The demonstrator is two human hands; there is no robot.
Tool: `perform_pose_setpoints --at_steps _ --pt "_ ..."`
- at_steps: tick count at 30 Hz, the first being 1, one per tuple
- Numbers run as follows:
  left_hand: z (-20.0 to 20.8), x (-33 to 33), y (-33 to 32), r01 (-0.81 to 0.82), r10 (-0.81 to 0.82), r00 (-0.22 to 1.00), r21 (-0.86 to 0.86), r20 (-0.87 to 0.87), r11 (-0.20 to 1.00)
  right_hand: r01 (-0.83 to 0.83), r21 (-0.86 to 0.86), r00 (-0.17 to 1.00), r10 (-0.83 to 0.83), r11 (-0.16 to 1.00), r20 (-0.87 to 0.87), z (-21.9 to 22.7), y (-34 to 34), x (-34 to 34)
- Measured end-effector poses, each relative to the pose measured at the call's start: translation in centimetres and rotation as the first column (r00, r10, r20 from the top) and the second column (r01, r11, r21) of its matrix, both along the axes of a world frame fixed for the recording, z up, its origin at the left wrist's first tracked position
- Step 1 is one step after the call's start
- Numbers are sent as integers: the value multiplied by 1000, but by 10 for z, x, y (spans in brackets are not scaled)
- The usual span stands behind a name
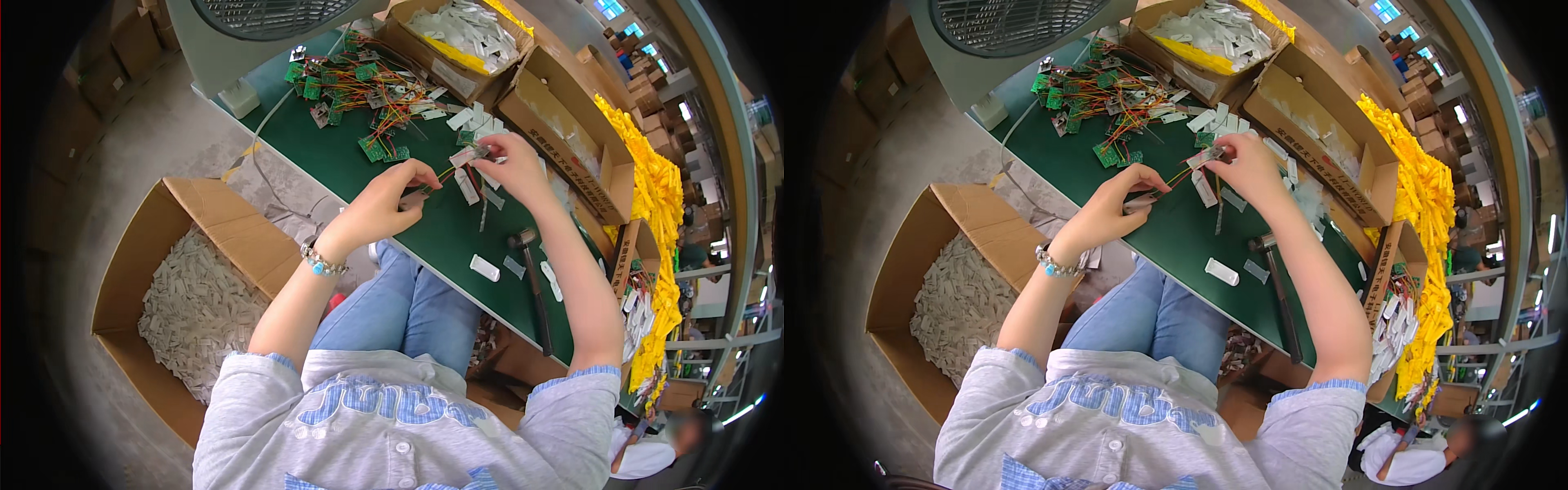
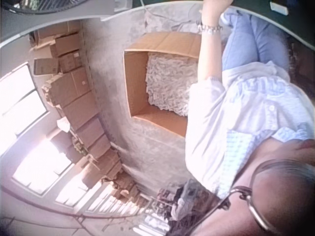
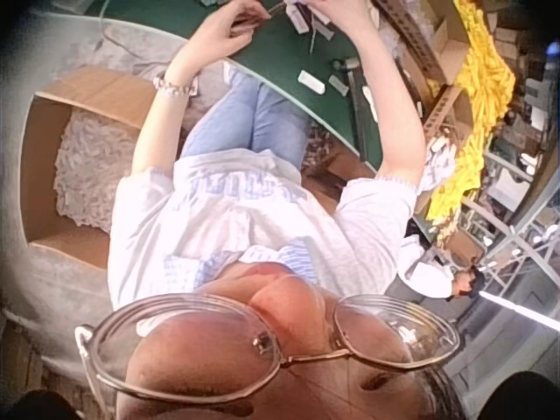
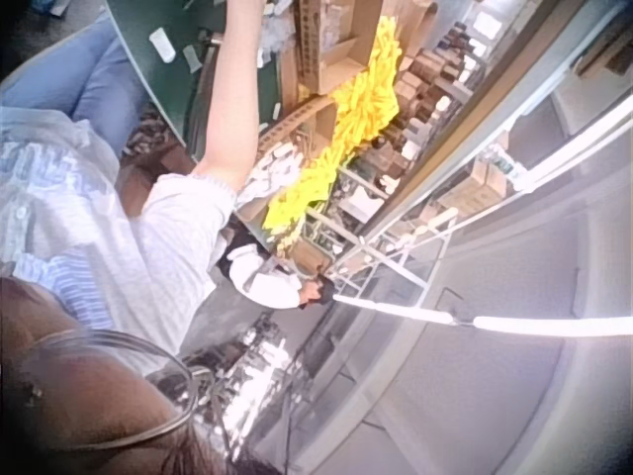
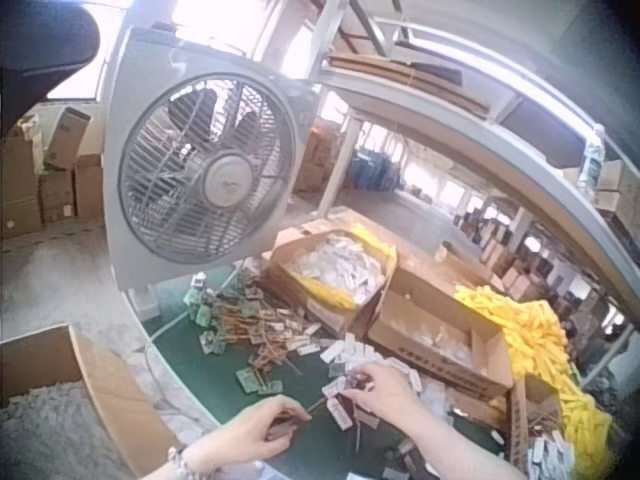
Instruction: The person assembles circuit boards, wiring harnesses, and adhesive strips onto plastic fixtures by hand, using a small hammer to secure components.
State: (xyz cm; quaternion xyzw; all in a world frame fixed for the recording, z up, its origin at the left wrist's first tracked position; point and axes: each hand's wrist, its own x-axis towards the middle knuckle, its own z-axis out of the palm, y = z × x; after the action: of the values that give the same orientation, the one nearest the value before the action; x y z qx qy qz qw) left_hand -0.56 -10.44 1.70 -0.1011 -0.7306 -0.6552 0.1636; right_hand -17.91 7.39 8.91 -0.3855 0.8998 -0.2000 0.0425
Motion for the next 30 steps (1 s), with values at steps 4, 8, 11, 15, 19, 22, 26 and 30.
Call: perform_pose_setpoints --at_steps 4,8,11,15,19,22,26,30 --pt "3 2 -1 -31 33 999 -216 8 976 24 -16 1000 -24 1000 -17 47 10 3" --pt "1 3 -1 -64 48 997 -284 -62 957 -62 70 986 72 996 -149 76 12 14" --pt "-2 1 1 -99 63 985 -226 -159 969 -92 84 962 110 992 -250 71 19 14" --pt "-4 2 -6 -21 7 989 -96 -146 995 -79 135 984 99 988 -148 73 18 35" --pt "-13 -5 -6 6 -4 997 33 -82 999 -54 16 986 56 998 -157 74 24 45" --pt "-19 -16 -5 -44 44 999 128 6 991 -138 -50 974 127 989 -190 65 32 49" --pt "-10 -18 2 -169 169 984 -10 57 986 -164 -149 929 102 975 -355 61 42 56" --pt "-13 -18 6 -282 291 954 -125 65 951 -169 -254 855 13 952 -519 65 49 68"
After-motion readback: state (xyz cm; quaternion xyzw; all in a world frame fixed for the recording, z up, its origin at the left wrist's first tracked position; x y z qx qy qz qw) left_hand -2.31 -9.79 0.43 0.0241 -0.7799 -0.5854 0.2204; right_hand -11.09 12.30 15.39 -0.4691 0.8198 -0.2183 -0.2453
